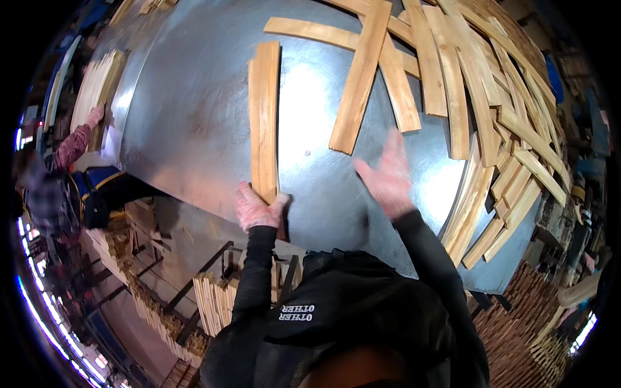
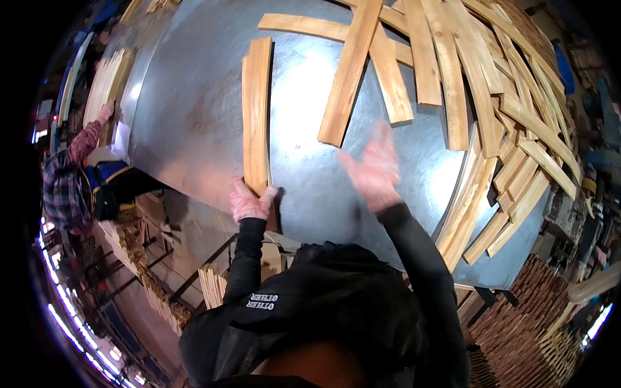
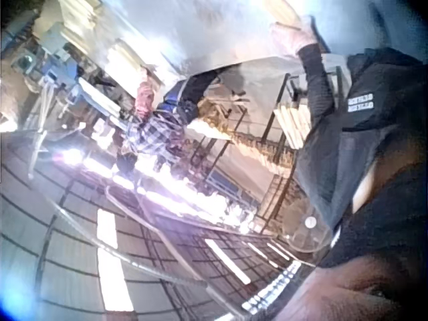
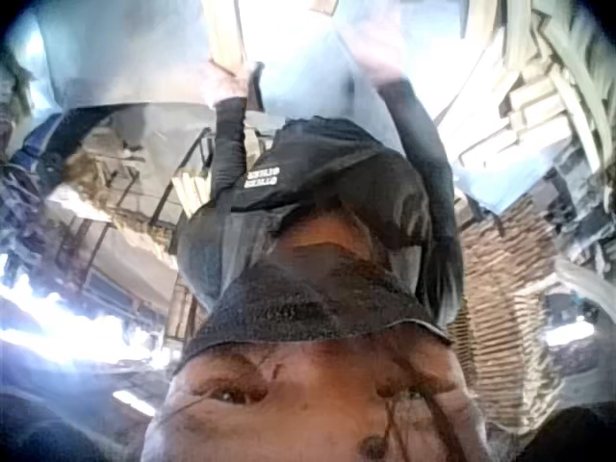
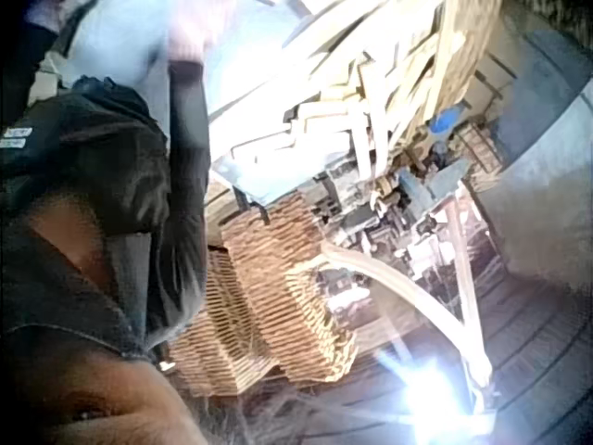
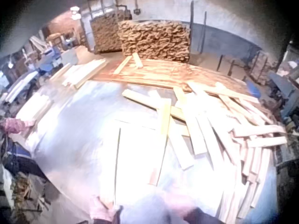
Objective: The person sorts and stacks thin wooden planks on a large metal table. They pick up planks from a pile, align them, and place them into a neat stack, repeating this process continuously.
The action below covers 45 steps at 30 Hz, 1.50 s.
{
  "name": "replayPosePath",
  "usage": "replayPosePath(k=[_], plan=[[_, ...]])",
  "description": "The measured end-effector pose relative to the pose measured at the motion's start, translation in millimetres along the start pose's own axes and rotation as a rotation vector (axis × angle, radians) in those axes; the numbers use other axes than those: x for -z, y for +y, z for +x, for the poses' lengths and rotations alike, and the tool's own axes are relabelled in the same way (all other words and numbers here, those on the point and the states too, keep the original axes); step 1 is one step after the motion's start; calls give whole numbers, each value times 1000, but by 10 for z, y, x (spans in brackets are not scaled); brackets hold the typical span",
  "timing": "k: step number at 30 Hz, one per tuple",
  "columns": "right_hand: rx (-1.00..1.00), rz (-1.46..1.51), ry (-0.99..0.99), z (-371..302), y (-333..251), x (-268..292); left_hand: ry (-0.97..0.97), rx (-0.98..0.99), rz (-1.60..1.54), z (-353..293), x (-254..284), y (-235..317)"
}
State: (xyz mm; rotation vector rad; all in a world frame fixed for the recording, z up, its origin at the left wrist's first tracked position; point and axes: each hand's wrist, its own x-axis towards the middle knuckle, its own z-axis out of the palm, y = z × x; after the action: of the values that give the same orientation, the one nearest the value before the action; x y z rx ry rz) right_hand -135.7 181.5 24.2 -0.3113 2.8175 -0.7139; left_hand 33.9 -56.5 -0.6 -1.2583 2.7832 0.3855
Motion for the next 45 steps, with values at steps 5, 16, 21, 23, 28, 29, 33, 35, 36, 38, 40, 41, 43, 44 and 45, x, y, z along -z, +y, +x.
replayPosePath(k=[5,16,21,23,28,29,33,35,36,38,40,41,43,44,45], plan=[[-127,-26,144,939,-615,-595,-57,11,69,15,-140,233],[175,935,-315,349,-659,-731,-1133,198,-2168,650,-329,193],[497,-82,-268,439,-957,-717,-891,299,-1895,415,-460,266],[427,-35,-61,832,-1086,-658,-906,172,-1793,386,-408,204],[125,-338,401,1633,-1041,-861,-844,146,-1663,327,-359,147],[36,-379,412,1662,-1018,-915,-721,166,-1472,320,-531,-92],[-56,-341,121,1612,-592,-860,-558,171,-1448,339,-447,-321],[-19,-221,43,1448,-364,-487,-485,201,-1390,350,-133,-156],[10,-159,2,1350,-294,-277,-439,220,-1363,348,-24,-98],[-54,417,-130,1065,-119,198,-441,184,-1274,346,-58,-163],[-119,790,-373,772,171,436,-463,182,-1350,338,-276,-194],[-78,1042,-512,513,302,467,-426,173,-1415,286,-394,-301],[-151,1416,-530,-117,542,337,-380,191,-1391,267,-375,-210],[-176,1067,-530,-354,472,454,-340,208,-1383,243,-368,-181],[-164,695,-521,-572,500,483,-318,216,-1379,230,-316,-154]])
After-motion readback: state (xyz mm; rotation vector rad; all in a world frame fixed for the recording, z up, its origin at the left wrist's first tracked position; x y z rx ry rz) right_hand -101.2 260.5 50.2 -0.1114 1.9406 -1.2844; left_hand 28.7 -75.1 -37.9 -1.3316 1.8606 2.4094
